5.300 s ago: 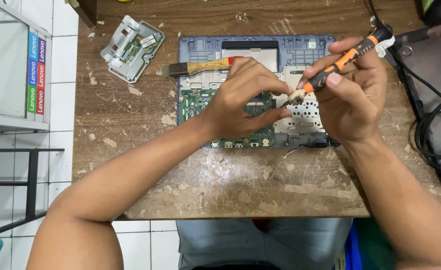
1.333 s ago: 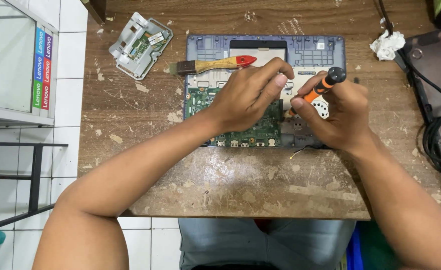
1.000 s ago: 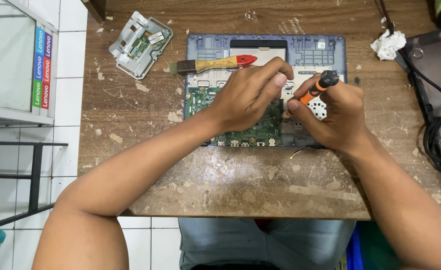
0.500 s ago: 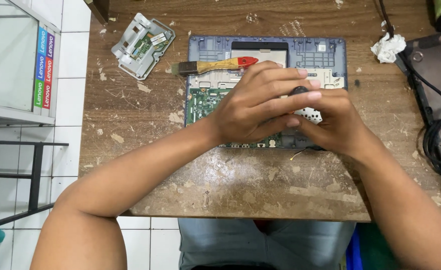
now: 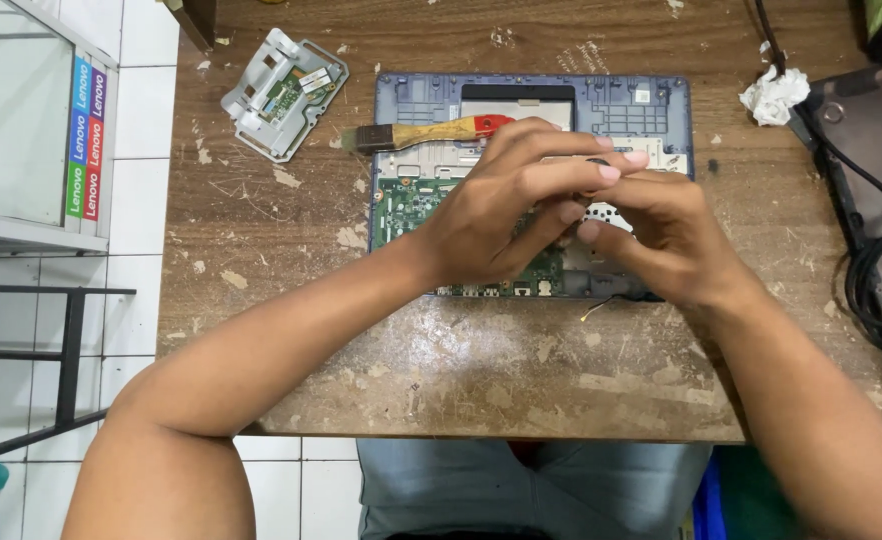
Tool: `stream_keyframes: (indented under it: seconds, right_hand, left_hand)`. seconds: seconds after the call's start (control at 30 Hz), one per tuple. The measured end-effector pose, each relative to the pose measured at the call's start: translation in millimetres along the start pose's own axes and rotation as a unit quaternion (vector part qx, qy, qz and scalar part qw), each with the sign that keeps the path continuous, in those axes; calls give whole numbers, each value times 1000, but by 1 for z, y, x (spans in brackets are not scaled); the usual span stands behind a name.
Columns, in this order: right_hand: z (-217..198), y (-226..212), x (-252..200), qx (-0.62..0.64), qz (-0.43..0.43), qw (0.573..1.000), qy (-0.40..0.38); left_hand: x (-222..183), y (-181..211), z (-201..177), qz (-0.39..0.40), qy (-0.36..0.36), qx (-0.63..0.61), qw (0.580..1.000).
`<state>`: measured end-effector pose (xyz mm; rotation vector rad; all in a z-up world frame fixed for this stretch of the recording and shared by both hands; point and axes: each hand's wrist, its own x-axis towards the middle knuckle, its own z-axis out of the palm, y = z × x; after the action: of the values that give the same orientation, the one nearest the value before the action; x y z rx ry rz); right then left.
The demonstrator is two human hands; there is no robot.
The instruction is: A person is seen cleaning a laptop motherboard with a brush and then using a screwdriver to fasten screws into the board.
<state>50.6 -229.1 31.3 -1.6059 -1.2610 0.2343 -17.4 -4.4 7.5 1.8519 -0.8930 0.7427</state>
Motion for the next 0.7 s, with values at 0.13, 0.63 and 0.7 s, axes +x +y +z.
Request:
stream_keyframes:
  seconds: [0.13, 0.63, 0.7]
  right_hand:
    - [3, -14, 6, -62, -3, 998, 28]
    - [10, 3, 0, -9, 9, 999, 43]
    - [15, 3, -2, -37, 15, 997, 60]
  left_hand:
    - [0, 0, -4, 1, -15, -27, 1000]
    - [3, -10, 8, 16, 65, -40, 997]
    - [8, -1, 5, 15, 76, -44, 996]
